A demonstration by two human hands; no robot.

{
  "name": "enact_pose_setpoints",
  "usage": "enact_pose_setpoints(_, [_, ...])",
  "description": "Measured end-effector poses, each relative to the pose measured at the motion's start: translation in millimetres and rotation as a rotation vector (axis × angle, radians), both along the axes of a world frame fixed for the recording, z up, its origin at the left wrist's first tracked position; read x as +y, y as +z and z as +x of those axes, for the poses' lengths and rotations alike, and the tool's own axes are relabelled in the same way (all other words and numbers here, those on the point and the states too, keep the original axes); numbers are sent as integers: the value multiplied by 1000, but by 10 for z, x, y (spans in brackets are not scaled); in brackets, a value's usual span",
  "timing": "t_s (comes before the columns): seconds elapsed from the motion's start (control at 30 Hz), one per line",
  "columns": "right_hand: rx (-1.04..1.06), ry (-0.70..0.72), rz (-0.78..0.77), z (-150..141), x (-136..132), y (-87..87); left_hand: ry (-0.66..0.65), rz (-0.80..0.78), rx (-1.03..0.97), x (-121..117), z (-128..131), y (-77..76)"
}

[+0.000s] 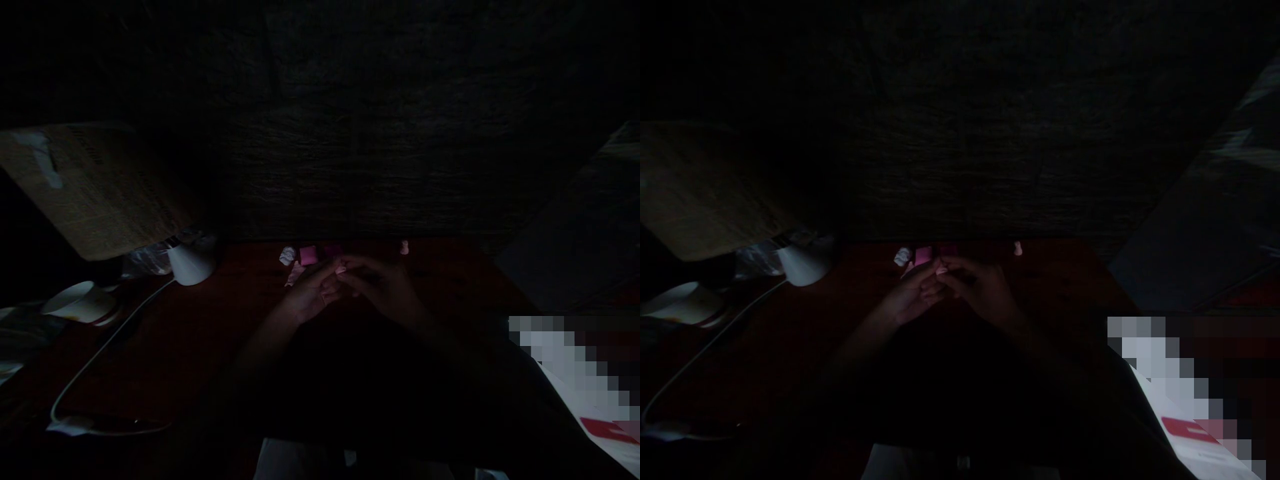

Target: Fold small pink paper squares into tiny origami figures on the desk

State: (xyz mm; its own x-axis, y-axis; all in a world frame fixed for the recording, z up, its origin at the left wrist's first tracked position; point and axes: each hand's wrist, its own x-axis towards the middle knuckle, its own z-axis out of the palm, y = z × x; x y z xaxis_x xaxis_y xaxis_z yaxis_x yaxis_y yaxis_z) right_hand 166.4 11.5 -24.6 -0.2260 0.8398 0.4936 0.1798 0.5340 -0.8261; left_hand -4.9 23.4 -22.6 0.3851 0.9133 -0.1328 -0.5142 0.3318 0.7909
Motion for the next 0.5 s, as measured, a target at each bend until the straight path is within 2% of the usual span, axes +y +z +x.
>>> enact_pose_setpoints(0.17, [-42,-67,64,-2,-27,13,36,-28,22,-23,11,18])
enact_pose_setpoints(0.37, [38,-123,78,-43,-54,-12,81,-50,-23,-41,35,27])
enact_pose_setpoints(0.5, [112,-116,35,-66,-51,-51,84,-38,-56,-52,42,12])
